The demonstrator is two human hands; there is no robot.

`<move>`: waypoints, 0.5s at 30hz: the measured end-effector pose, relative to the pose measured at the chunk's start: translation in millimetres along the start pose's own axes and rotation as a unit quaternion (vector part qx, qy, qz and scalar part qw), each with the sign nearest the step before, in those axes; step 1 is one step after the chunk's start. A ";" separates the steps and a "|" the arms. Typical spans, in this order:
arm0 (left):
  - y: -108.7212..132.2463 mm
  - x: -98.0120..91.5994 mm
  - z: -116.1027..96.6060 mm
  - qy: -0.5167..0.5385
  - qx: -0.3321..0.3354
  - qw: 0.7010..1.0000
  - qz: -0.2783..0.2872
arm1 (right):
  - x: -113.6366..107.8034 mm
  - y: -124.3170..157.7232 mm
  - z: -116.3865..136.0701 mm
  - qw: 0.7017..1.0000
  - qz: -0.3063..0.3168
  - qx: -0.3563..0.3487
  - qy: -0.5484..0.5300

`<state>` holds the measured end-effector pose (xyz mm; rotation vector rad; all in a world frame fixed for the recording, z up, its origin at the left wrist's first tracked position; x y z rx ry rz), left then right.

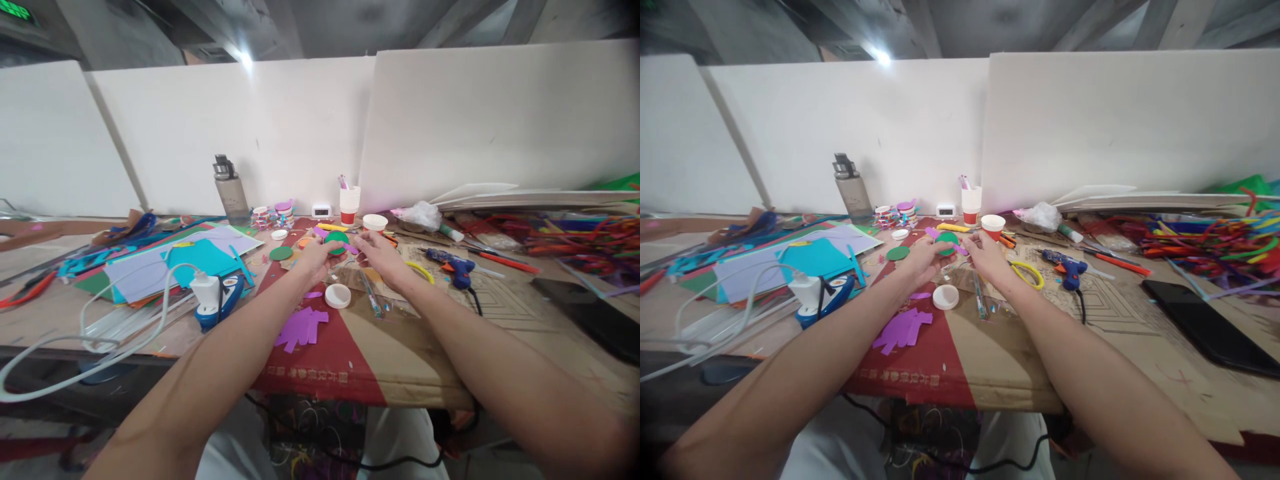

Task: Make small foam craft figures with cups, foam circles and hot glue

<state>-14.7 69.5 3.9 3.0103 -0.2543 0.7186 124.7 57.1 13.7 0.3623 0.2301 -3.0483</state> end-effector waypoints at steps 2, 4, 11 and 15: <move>-1.2 -0.5 1.3 -0.002 -0.002 1.000 -0.004 | 0.7 0.0 0.2 1.000 0.002 0.000 -0.001; -2.4 -1.4 2.2 -0.007 -0.003 1.000 -0.012 | 1.3 -0.2 0.5 1.000 0.004 -0.002 0.002; -4.0 -4.8 1.0 -0.058 0.010 0.998 -0.023 | -3.4 -4.0 -1.8 0.999 -0.019 -0.029 0.009; -6.1 -9.3 -0.9 -0.100 0.030 0.994 -0.036 | -7.7 -3.7 3.1 0.997 -0.026 -0.063 0.039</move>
Point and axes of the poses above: each hand's wrist, its own y-axis away from the middle knuckle, its own x-axis out of the palm, z = x × y, the point moved 6 cm from there along -y, towards the middle knuckle, and after that the axes turned 3 degrees about z, right-handed, at the moved point
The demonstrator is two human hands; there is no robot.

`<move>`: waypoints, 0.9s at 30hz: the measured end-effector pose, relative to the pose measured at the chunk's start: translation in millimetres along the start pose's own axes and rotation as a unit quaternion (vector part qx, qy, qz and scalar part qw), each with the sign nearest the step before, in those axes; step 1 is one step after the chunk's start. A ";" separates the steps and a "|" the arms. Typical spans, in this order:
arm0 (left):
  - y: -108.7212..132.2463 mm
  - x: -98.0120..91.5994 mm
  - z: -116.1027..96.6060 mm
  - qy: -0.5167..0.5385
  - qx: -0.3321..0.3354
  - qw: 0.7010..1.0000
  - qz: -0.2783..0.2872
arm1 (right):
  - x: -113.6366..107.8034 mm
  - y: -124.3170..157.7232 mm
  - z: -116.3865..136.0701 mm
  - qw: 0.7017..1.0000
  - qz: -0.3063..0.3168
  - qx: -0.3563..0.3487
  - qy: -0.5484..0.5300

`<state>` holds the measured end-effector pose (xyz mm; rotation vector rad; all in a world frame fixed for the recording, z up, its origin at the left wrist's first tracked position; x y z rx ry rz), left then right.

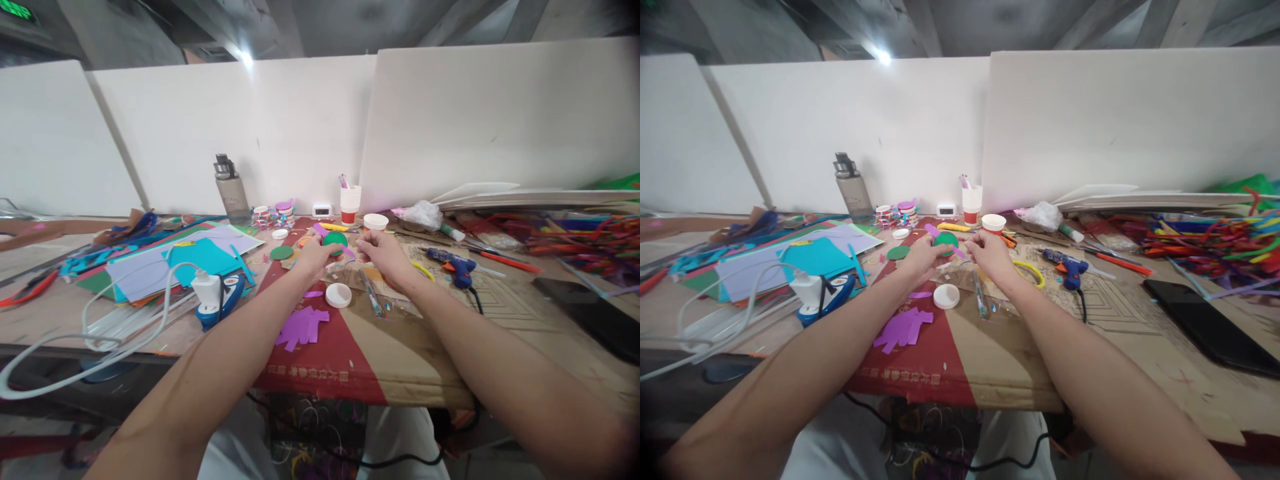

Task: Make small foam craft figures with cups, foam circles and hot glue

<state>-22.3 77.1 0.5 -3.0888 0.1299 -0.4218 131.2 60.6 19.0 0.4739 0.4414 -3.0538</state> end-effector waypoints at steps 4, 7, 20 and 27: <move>-1.7 -6.9 -2.1 -0.042 0.011 0.999 -0.030 | -9.2 3.6 15.8 0.994 -0.044 -0.049 -0.086; -2.0 -11.2 -3.3 -0.046 0.009 0.998 -0.044 | -22.9 8.0 32.6 0.972 -0.090 -0.118 -0.183; 1.3 4.9 -8.0 0.017 -0.003 0.996 0.091 | -10.3 0.0 18.5 0.993 -0.030 -0.091 0.069; 5.8 21.5 -3.8 -0.014 -0.009 0.976 0.219 | -3.5 -2.0 11.6 0.976 -0.003 -0.137 0.167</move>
Point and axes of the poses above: each hand's wrist, its own y-axis away from the middle knuckle, its own x-axis out of the palm, z = x × y, the point moved 6 cm from there along -y, towards the middle knuckle, and after that the axes turned 3 degrees about z, right-handed, at the moved point
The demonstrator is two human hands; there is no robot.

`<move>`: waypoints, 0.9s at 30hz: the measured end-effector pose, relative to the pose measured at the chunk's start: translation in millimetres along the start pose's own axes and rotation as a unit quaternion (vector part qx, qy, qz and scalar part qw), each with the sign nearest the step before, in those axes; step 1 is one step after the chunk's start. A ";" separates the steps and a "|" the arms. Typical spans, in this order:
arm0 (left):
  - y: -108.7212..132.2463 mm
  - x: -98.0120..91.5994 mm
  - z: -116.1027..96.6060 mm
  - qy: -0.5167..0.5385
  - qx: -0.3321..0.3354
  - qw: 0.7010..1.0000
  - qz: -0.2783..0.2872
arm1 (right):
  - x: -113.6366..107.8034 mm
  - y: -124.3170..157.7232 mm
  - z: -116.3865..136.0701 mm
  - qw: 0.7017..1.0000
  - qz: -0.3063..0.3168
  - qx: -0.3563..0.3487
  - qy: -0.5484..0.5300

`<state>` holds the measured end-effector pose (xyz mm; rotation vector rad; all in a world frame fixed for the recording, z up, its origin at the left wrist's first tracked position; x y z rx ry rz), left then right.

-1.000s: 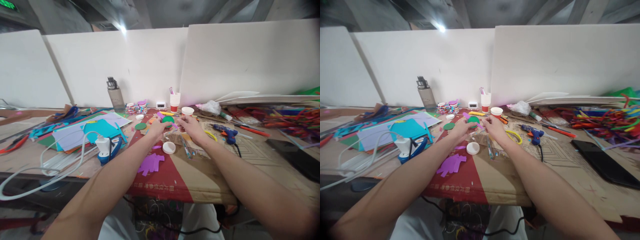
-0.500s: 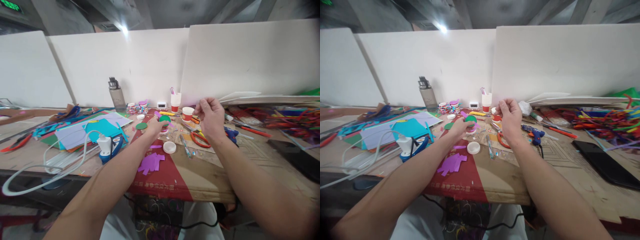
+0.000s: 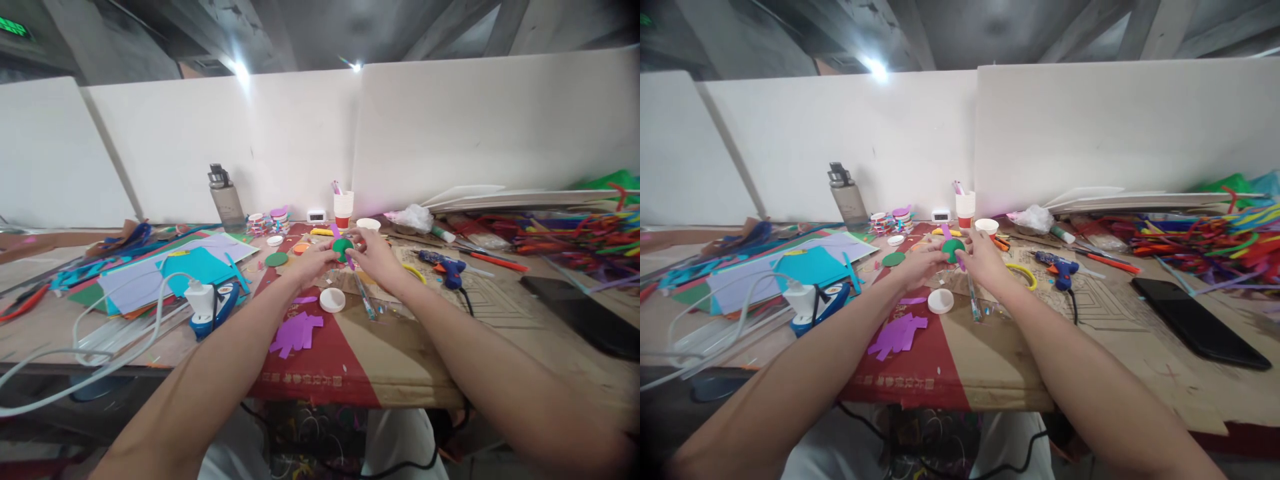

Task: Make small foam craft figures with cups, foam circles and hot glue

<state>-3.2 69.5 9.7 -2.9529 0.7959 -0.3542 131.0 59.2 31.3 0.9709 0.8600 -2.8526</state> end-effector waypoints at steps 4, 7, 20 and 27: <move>2.7 6.3 -2.4 0.027 -0.001 0.998 0.051 | -4.2 -2.6 1.3 0.999 -0.007 0.016 -0.041; 5.0 6.7 -4.6 0.068 -0.002 0.996 0.062 | -5.6 -2.8 4.6 0.993 0.003 0.041 -0.113; 8.1 11.5 -9.5 0.109 0.009 0.991 0.081 | -13.5 -0.3 18.7 0.985 -0.012 0.049 -0.164; 9.1 8.7 -10.7 0.112 0.018 0.993 0.037 | -15.7 0.5 20.6 0.979 -0.004 0.035 -0.202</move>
Point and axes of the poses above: each hand's wrist, its own y-axis away from the middle knuckle, its own x-axis out of the palm, z = x × y, the point moved 6 cm from there along -y, towards the middle knuckle, and after that the axes turned 3 degrees about z, right-handed, at the moved point
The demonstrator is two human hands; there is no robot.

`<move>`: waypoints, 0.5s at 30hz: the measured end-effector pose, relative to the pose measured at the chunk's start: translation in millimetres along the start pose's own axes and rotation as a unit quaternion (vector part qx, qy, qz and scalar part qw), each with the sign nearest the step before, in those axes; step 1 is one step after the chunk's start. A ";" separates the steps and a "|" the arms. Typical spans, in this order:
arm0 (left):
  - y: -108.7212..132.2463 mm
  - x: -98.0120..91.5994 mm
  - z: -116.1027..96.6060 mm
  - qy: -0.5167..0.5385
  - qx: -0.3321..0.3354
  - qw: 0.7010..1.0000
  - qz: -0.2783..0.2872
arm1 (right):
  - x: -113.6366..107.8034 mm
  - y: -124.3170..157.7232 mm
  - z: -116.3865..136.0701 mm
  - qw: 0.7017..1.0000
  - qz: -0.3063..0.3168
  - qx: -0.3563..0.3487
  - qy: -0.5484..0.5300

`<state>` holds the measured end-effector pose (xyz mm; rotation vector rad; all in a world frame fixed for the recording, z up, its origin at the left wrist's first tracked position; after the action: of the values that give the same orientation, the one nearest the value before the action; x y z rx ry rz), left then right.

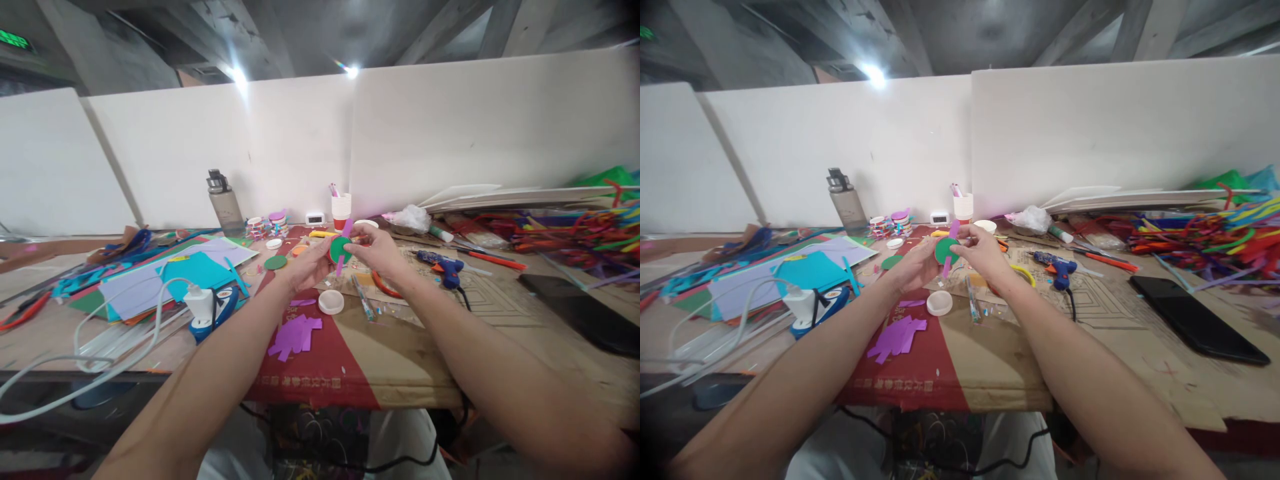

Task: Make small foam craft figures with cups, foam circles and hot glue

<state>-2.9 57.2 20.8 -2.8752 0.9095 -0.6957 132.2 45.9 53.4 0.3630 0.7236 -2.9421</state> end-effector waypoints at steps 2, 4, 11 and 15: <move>0.6 0.1 -0.6 -0.004 -0.008 1.000 -0.006 | -0.7 0.9 -0.9 1.000 0.001 0.007 -0.021; 1.0 0.4 -0.9 -0.003 -0.018 1.000 -0.005 | -1.1 1.3 -1.4 0.999 0.003 0.012 -0.037; 2.1 -2.6 0.9 0.013 -0.047 0.999 -0.021 | -2.1 1.0 0.5 1.000 0.020 0.004 -0.009; 1.8 -6.3 -1.6 0.019 -0.030 0.999 -0.036 | 0.6 2.9 6.1 0.999 0.036 -0.003 0.020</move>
<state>-9.1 59.4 19.3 -2.9713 0.8501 -0.7440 130.7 40.5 57.3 0.4383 0.7081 -2.8720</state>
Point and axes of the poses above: each hand's wrist, its own y-axis away from the middle knuckle, its own x-axis out of the palm, z = x × y, the point moved 6 cm from there along -y, towards the middle knuckle, and after that the axes turned 3 degrees about z, right-handed, at the moved point
